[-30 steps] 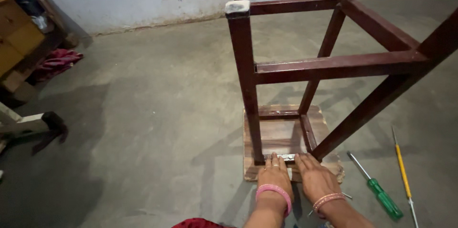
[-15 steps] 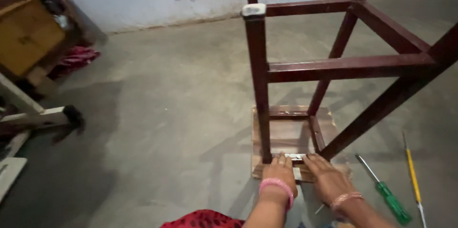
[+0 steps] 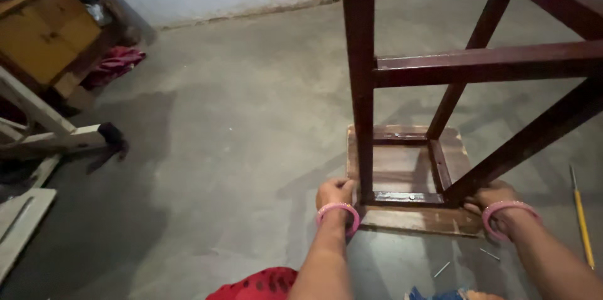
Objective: The person attaches a metal bracket to the underside of a wooden stool frame using a screwdriver. They position the bracket, insert screws, and tighten them to secure the bracket to the frame.
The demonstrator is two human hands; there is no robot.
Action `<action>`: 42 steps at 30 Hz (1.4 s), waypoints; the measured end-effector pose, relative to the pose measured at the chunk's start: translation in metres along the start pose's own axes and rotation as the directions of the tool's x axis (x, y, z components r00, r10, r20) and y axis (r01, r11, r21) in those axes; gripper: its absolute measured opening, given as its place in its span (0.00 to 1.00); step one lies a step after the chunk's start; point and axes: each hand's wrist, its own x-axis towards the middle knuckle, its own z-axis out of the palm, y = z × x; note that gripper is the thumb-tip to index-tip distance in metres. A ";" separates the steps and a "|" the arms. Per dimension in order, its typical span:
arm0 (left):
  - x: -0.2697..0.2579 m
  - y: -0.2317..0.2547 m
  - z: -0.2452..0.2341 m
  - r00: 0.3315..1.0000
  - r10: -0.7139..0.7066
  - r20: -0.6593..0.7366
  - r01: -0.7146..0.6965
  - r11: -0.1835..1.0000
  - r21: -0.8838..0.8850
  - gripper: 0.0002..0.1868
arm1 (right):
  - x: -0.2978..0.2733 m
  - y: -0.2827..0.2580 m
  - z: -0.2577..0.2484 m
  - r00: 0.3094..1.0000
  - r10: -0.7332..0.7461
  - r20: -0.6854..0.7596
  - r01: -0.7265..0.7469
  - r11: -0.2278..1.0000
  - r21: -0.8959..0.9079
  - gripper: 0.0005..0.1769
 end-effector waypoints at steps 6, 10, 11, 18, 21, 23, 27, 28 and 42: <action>0.052 -0.005 0.042 0.990 -0.079 0.113 0.057 0.982 0.182 0.10 | 0.012 -0.009 0.018 0.984 -0.119 -0.130 0.032 0.846 -0.533 0.19; 0.074 0.001 0.054 0.989 -0.103 0.105 0.064 0.946 0.318 0.13 | -0.004 -0.023 0.029 0.967 -0.232 -0.103 0.060 0.606 -0.794 0.21; 0.076 0.002 0.055 0.989 -0.107 0.102 0.069 0.943 0.327 0.14 | -0.008 -0.024 0.030 0.969 -0.225 -0.101 0.053 0.587 -0.808 0.21; 0.092 0.001 0.062 0.981 -0.128 0.143 0.067 0.927 0.369 0.21 | 0.017 -0.020 0.013 0.986 -0.131 -0.102 -0.007 0.584 -0.812 0.20; 0.100 -0.007 0.069 0.989 -0.081 0.127 0.035 0.944 0.329 0.14 | 0.029 -0.012 0.000 0.992 -0.080 -0.102 -0.032 0.608 -0.793 0.19; 0.108 -0.010 0.073 0.989 -0.076 0.125 0.021 0.918 0.396 0.13 | 0.041 -0.010 -0.004 0.994 -0.055 -0.096 -0.041 0.620 -0.783 0.19; 0.103 -0.012 0.075 0.984 -0.143 0.102 0.102 0.938 0.332 0.13 | 0.050 0.003 -0.014 0.995 -0.044 -0.087 -0.037 0.653 -0.756 0.19; 0.098 -0.008 0.074 0.984 -0.146 0.099 0.109 0.945 0.310 0.12 | 0.050 0.002 -0.015 0.994 -0.057 -0.090 -0.030 0.661 -0.750 0.18; -0.045 -0.002 0.022 0.984 0.175 0.042 -0.171 0.982 -0.074 0.23 | -0.108 0.019 0.049 0.863 -0.504 -0.035 0.368 0.675 -0.639 0.32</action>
